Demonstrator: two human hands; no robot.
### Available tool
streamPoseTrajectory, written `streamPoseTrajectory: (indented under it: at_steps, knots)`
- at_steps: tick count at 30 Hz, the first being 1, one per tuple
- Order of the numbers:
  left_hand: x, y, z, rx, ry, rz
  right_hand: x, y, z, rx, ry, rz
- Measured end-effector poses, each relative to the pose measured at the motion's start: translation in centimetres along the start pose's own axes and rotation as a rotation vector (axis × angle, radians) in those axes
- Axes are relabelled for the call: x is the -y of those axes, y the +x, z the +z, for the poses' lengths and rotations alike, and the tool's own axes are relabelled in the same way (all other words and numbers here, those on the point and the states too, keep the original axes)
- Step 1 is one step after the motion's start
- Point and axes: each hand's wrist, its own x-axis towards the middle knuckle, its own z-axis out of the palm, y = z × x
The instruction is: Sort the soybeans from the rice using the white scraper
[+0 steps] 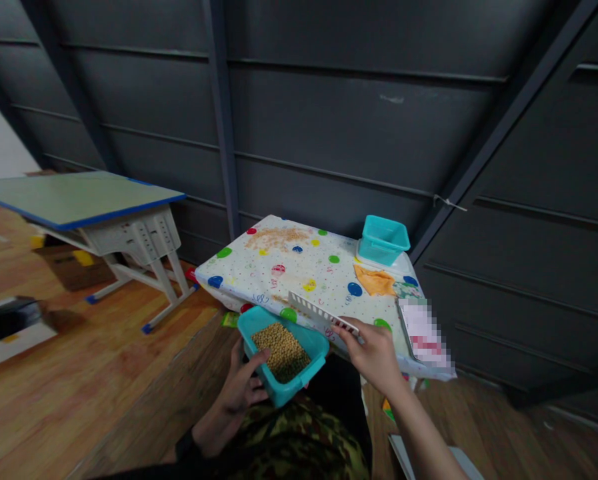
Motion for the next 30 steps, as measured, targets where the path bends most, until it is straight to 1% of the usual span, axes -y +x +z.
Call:
streamPoseTrajectory:
  at_steps: [3,5,8,10,13,17,23,26,30]
  knots:
    - [-0.2,-0.2,-0.3,0.057,0.01,0.049,1.0,-0.5,0.1,0.0,0.034,-0.009]
    - [-0.3,-0.2,-0.5,0.052,0.024,0.054,1.2,-0.2,0.2,-0.031,0.028,0.017]
    - [-0.5,-0.1,-0.7,0.034,0.047,0.063,0.7,0.9,0.7,-0.112,-0.016,0.054]
    - [-0.6,0.0,-0.9,0.026,0.053,0.063,0.2,1.7,1.3,-0.134,-0.031,0.054]
    - [-0.8,0.2,-1.3,0.029,0.049,0.068,-0.4,2.4,2.2,-0.095,-0.027,0.035]
    - [-0.9,0.5,-2.1,0.032,0.055,0.093,-0.6,2.5,2.7,-0.053,-0.026,0.013]
    - [-1.4,0.5,-2.1,-0.03,0.057,0.066,-0.4,2.2,2.8,-0.096,-0.022,-0.067]
    - [-1.5,0.5,-2.0,-0.024,0.049,0.057,-0.3,2.2,2.8,-0.102,-0.024,-0.082]
    - [-1.4,0.6,-2.1,-0.014,0.064,0.069,0.3,2.1,2.7,-0.069,-0.003,-0.103]
